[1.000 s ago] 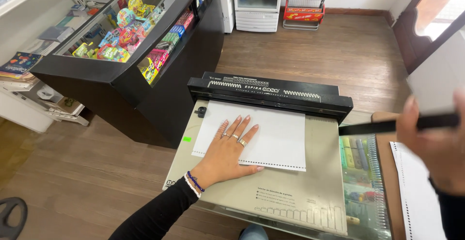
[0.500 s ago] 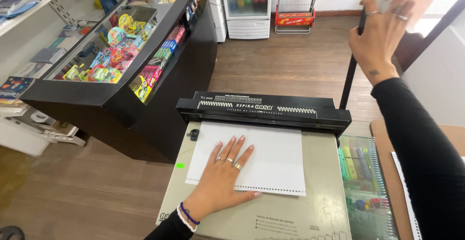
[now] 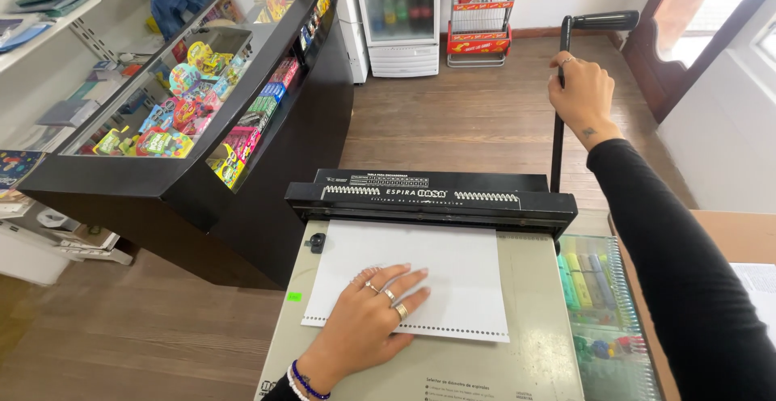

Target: Using a manual binding machine to punch holes in stacks of paper

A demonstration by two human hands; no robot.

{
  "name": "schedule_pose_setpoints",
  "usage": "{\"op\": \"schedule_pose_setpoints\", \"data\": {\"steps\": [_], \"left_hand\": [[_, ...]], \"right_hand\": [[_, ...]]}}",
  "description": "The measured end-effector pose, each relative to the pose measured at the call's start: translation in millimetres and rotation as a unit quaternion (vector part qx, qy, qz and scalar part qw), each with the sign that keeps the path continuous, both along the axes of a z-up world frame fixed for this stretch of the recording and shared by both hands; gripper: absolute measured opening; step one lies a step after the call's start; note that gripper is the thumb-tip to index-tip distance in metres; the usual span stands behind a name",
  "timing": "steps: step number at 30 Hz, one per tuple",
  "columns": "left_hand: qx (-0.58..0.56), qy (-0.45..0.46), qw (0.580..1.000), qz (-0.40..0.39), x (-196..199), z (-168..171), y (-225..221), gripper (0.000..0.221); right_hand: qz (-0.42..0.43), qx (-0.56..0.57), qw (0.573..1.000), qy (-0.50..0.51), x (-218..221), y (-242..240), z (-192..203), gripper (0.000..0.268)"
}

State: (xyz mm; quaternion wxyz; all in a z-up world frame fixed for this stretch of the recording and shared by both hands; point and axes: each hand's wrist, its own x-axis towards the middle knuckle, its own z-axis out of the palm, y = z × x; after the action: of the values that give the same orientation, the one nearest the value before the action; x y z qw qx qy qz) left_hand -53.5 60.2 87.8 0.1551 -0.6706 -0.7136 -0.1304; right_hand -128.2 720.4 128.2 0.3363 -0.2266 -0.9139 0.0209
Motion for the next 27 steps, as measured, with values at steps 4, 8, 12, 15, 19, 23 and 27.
{"op": "schedule_pose_setpoints", "data": {"steps": [4, 8, 12, 15, 19, 23, 27], "left_hand": [[0.085, 0.019, 0.995, -0.05, 5.7, 12.4, 0.1, 0.013], [0.176, 0.029, 0.981, -0.072, 12.1, 21.2, -3.8, 0.013], [0.216, 0.083, 0.968, -0.099, 21.3, 28.1, -10.4, 0.019], [0.232, 0.1, 0.955, -0.157, 28.5, 36.9, -11.4, 0.019], [0.236, 0.116, 0.946, -0.191, 31.8, 40.1, -13.0, 0.017], [0.207, 0.073, 0.966, -0.134, 21.0, 33.3, -18.8, 0.053], [0.248, 0.058, 0.964, -0.072, 13.5, 25.6, -16.4, 0.045]], "right_hand": [[0.051, -0.047, 0.997, -0.025, 76.7, -67.5, 40.0, 0.041], [0.286, -0.052, 0.946, 0.145, 202.3, -156.2, 47.1, 0.059], [0.509, -0.068, 0.856, -0.06, 331.1, -263.0, 25.4, 0.13], [0.475, 0.196, 0.852, -0.095, 364.4, -328.0, -4.9, 0.072], [0.455, 0.182, 0.872, -0.014, 405.2, -333.6, -31.7, 0.023], [0.267, 0.065, 0.954, 0.118, 496.0, -277.9, -86.8, 0.022], [-0.209, -0.143, 0.939, 0.234, 649.0, -172.5, -201.9, 0.017]]}}
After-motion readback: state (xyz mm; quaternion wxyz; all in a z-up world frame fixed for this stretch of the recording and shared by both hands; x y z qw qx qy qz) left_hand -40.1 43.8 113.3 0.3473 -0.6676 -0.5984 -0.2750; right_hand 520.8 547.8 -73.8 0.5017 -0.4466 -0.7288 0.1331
